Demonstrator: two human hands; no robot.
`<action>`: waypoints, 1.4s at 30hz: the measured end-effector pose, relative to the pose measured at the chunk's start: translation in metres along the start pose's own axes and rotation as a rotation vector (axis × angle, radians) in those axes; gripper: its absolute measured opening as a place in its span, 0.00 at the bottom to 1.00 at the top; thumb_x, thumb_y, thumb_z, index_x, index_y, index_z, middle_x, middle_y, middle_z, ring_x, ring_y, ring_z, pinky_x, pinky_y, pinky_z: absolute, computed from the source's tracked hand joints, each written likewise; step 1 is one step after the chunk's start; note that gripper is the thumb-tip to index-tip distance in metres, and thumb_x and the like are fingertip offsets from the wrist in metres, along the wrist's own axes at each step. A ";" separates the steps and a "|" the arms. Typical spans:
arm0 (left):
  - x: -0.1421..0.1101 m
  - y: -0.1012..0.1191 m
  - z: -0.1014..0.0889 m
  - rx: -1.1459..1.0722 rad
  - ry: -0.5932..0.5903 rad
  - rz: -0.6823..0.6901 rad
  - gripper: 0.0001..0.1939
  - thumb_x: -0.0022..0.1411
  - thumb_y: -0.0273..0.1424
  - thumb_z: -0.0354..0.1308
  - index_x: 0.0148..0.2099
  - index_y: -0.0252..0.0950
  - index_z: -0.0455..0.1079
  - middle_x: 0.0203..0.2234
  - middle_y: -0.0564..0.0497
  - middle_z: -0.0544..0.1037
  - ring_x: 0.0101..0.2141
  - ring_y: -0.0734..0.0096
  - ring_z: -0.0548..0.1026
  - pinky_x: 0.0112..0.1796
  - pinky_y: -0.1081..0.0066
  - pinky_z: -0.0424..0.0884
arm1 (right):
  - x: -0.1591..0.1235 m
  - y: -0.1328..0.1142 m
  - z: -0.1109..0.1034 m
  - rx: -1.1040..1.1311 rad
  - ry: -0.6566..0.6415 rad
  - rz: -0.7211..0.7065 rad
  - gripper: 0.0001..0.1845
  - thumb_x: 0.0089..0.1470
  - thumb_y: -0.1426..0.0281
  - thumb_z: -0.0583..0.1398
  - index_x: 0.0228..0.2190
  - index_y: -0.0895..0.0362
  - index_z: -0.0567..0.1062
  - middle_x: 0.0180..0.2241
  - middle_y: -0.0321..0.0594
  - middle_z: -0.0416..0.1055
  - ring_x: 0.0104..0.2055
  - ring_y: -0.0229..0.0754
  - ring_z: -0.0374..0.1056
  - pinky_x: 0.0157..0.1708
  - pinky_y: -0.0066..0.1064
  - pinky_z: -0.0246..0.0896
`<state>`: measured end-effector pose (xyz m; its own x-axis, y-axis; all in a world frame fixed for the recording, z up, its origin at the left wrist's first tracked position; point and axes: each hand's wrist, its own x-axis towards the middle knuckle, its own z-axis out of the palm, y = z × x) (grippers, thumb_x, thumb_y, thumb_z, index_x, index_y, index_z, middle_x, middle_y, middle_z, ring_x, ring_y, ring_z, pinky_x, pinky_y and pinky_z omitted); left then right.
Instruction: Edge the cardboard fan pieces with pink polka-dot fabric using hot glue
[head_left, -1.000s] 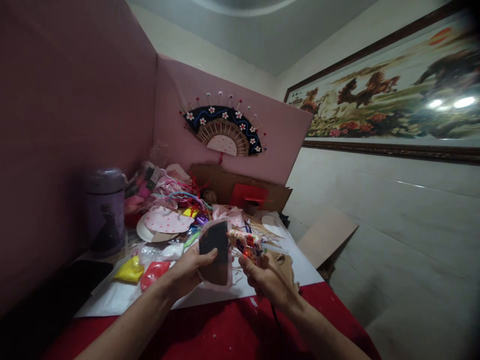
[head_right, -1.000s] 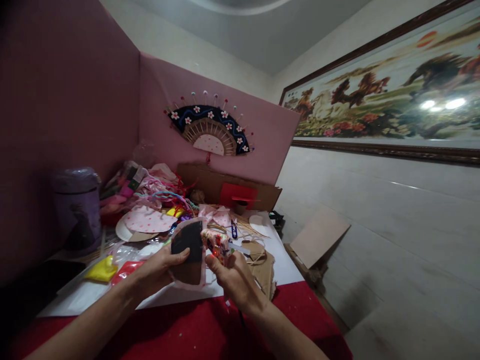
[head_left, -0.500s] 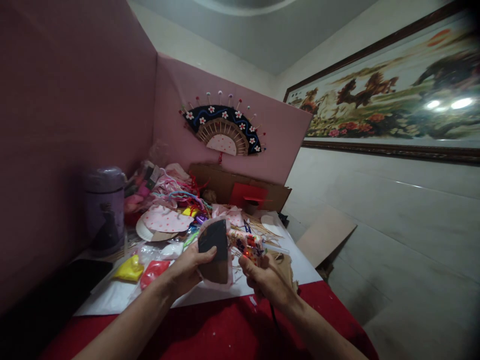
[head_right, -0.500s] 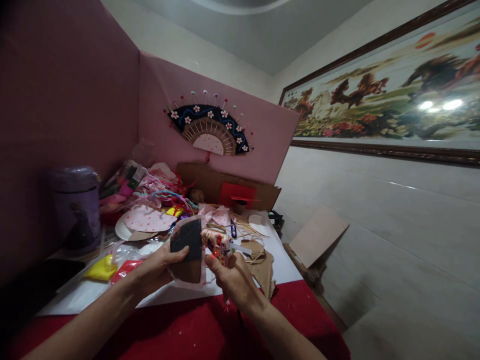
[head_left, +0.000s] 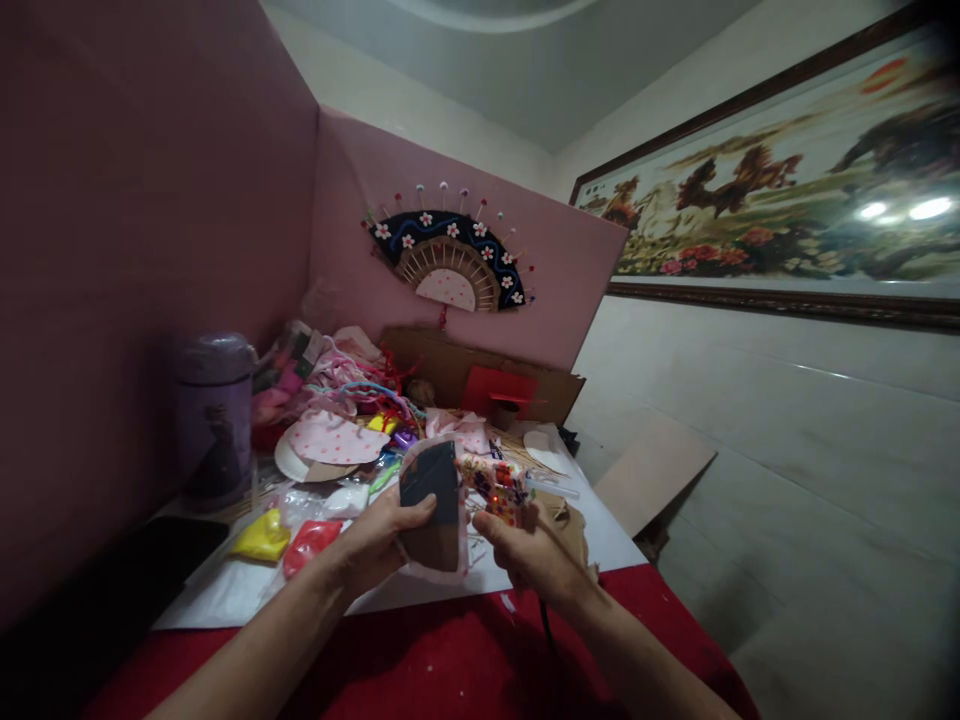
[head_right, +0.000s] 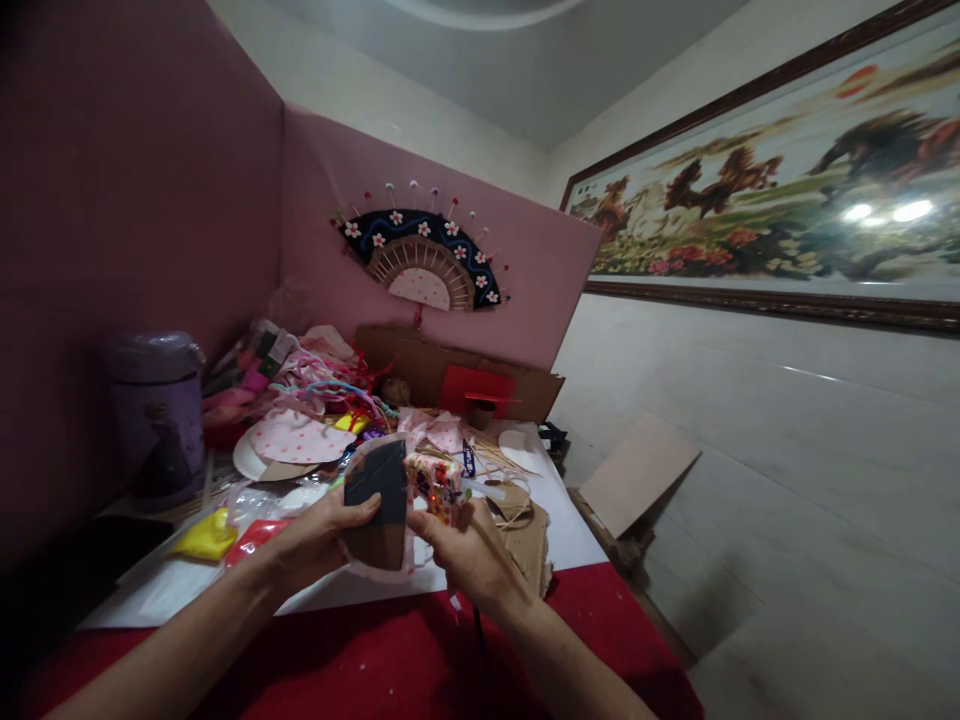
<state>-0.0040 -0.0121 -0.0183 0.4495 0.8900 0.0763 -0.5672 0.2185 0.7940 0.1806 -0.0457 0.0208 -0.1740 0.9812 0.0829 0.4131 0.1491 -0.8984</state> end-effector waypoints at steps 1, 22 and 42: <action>0.000 0.000 0.000 -0.008 0.005 0.006 0.16 0.53 0.27 0.63 0.46 0.36 0.72 0.38 0.45 0.79 0.37 0.65 0.76 0.40 0.68 0.68 | -0.001 0.000 0.000 -0.010 0.000 0.011 0.27 0.48 0.50 0.58 0.13 0.58 0.63 0.10 0.31 0.56 0.12 0.30 0.52 0.11 0.23 0.45; -0.002 0.004 0.004 -0.041 0.043 -0.025 0.17 0.51 0.28 0.64 0.45 0.36 0.70 0.35 0.45 0.79 0.36 0.60 0.77 0.43 0.61 0.68 | -0.010 0.004 0.003 -0.023 -0.036 -0.010 0.26 0.49 0.49 0.56 0.14 0.56 0.60 0.10 0.30 0.54 0.13 0.30 0.49 0.12 0.24 0.42; -0.004 0.005 0.006 -0.014 0.030 0.002 0.23 0.52 0.27 0.63 0.52 0.37 0.67 0.39 0.44 0.78 0.36 0.62 0.77 0.41 0.62 0.70 | -0.015 0.008 0.005 -0.009 -0.043 0.007 0.24 0.49 0.48 0.57 0.22 0.58 0.67 0.11 0.30 0.55 0.14 0.31 0.51 0.15 0.24 0.45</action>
<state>-0.0047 -0.0166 -0.0111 0.4280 0.9018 0.0594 -0.5775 0.2223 0.7856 0.1823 -0.0602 0.0101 -0.2097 0.9761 0.0576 0.4225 0.1435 -0.8949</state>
